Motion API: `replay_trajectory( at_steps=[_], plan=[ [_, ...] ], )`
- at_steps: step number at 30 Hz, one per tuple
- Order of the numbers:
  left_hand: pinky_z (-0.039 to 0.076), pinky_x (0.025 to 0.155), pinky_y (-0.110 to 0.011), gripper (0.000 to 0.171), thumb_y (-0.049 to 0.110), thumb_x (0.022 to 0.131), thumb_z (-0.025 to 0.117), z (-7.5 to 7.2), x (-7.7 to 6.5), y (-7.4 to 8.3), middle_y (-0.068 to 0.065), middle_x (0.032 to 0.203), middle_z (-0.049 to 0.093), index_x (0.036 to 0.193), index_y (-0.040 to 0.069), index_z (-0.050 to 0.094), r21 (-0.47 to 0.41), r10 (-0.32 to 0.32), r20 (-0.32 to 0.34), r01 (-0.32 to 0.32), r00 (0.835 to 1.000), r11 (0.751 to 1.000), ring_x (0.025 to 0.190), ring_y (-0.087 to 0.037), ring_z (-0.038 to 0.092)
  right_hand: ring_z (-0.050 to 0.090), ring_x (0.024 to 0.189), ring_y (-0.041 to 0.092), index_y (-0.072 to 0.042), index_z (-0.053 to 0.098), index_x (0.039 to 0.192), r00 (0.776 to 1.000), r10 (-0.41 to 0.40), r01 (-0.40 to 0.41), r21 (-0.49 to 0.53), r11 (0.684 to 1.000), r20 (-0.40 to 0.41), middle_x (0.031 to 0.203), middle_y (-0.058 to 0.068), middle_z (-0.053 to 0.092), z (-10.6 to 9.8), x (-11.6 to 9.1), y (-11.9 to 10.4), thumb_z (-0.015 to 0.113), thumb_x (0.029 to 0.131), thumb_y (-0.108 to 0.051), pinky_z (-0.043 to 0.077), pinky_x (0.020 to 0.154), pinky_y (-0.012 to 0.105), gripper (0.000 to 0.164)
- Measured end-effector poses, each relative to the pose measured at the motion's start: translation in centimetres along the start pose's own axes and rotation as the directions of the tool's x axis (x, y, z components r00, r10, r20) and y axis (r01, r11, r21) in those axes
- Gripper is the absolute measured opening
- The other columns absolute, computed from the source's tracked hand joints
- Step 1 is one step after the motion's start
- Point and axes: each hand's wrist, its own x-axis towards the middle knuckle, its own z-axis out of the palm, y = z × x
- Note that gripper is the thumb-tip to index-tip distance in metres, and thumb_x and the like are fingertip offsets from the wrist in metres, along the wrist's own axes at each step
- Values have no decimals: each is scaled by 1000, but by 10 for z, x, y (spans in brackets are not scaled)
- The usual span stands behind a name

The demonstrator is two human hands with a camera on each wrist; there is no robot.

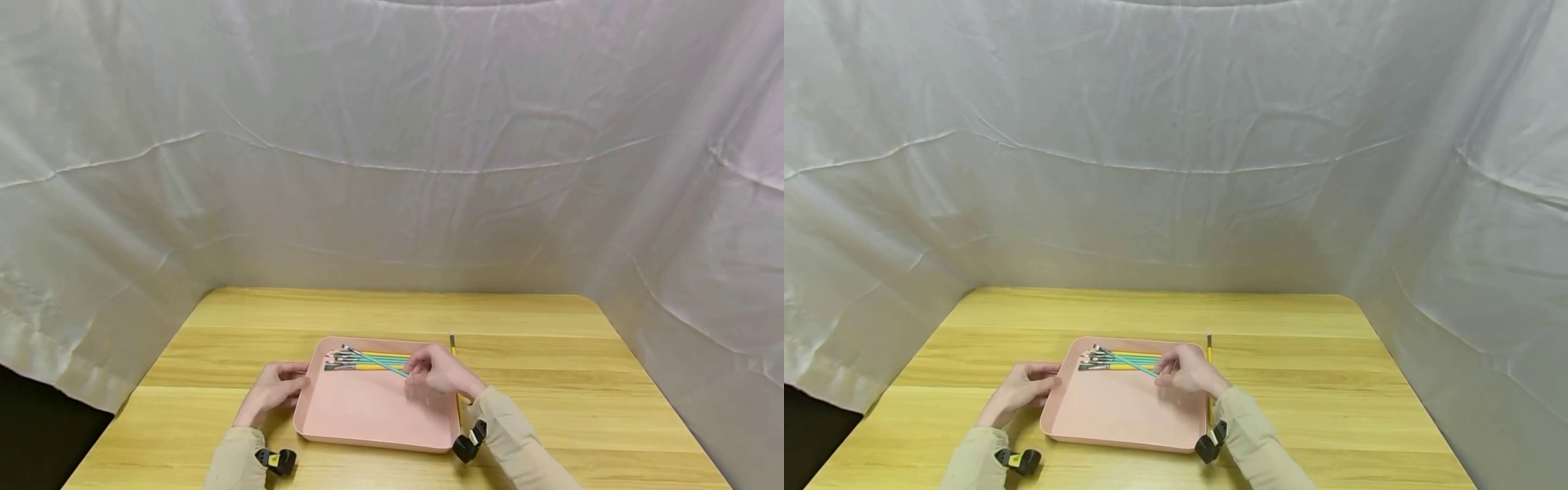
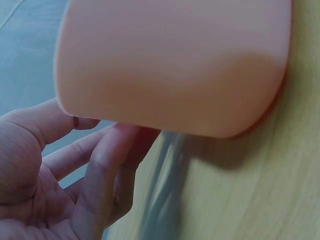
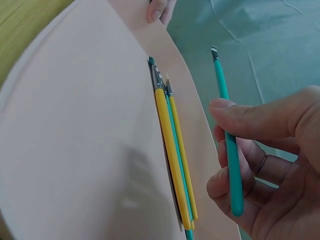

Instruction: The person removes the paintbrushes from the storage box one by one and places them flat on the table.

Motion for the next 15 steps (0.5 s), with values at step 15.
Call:
replay_trajectory(
  at_steps=[15],
  plan=[
    [59,60,-25,43,4,91,66,-2,-1,0,-13,101,74,129,-15,57,-19,15,16,-15,1000,1000,75,-10,67,52,68,5,3,74,92,998,-7,13,110,994,-55,78,4,66,-4,-14,8,80,82,-4,42,61,16,13]
  ],
)
